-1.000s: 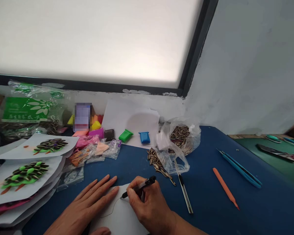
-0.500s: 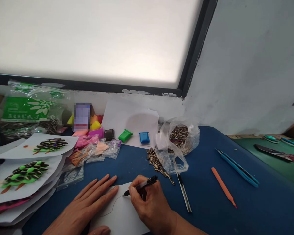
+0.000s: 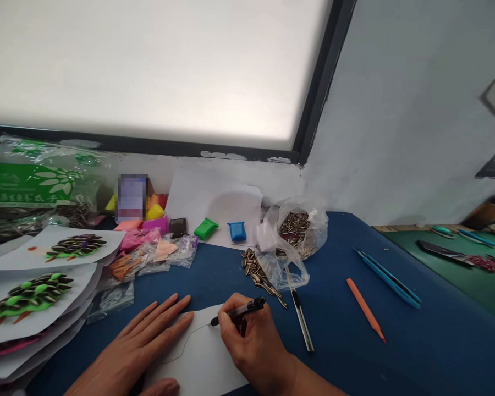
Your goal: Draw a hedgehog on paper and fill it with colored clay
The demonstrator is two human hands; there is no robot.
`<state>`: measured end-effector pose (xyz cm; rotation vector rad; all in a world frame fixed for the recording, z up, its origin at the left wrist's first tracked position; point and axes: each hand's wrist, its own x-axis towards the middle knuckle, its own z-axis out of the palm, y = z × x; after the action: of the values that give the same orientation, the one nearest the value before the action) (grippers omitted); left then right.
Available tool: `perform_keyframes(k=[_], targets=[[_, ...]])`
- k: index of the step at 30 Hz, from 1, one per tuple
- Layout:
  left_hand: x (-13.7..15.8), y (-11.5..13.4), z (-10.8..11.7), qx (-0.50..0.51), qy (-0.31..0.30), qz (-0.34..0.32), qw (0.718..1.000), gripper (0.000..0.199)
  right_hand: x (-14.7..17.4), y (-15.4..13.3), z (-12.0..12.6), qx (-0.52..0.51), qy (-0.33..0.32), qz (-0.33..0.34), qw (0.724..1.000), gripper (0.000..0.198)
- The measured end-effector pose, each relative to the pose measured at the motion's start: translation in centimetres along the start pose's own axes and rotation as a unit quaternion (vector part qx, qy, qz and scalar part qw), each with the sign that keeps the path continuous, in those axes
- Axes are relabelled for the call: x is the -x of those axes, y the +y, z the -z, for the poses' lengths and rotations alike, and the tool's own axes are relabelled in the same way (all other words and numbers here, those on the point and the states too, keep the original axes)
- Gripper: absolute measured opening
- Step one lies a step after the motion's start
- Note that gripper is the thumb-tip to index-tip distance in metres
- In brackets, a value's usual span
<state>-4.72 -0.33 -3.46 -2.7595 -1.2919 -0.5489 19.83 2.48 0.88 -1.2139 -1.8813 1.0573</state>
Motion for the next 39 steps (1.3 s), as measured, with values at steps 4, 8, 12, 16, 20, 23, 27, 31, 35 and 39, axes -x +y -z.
perform_keyframes(k=[4, 8, 12, 16, 20, 23, 27, 31, 35, 39], targets=[[0.2, -1.0, -1.1, -0.010, 0.010, -0.013, 1.000, 0.079, 0.1, 0.1, 0.1, 0.008, 0.009, 0.002, 1.000, 0.029], [0.2, -1.5, -1.3, 0.010, -0.009, -0.030, 0.999, 0.080, 0.2, -0.2, 0.3, 0.004, 0.003, 0.000, 1.000, 0.030], [0.1, -1.3, -1.0, 0.028, -0.020, -0.024, 0.999, 0.081, 0.3, -0.4, 0.4, 0.011, 0.010, 0.011, 1.000, 0.028], [0.0, -0.3, -0.2, 0.047, -0.017, 0.007, 0.999, 0.077, 0.5, -0.3, 0.4, 0.019, 0.023, 0.026, 0.999, 0.026], [-0.2, 0.7, 0.7, 0.046, -0.017, 0.037, 0.998, 0.070, 0.8, -0.3, 0.5, 0.026, 0.021, 0.032, 0.999, 0.025], [-0.3, 0.9, 0.8, 0.047, -0.012, 0.039, 0.998, 0.068, 0.8, -0.3, 0.6, 0.032, 0.023, 0.036, 0.999, 0.025], [-0.2, 0.7, 0.7, 0.050, -0.011, 0.035, 0.998, 0.068, 1.0, -0.3, 0.7, 0.030, 0.020, 0.029, 0.999, 0.025], [-0.2, 0.7, 0.6, 0.051, -0.017, 0.043, 0.998, 0.067, 1.2, -0.2, 0.7, 0.033, 0.021, 0.028, 0.999, 0.026], [-0.2, 0.7, 0.6, 0.043, -0.023, 0.045, 0.998, 0.063, 1.2, 0.0, 0.7, 0.034, 0.025, 0.033, 0.999, 0.026], [-0.2, 0.6, 0.6, 0.045, -0.015, 0.039, 0.998, 0.063, 1.2, 0.1, 0.7, 0.034, 0.028, 0.032, 0.999, 0.026]])
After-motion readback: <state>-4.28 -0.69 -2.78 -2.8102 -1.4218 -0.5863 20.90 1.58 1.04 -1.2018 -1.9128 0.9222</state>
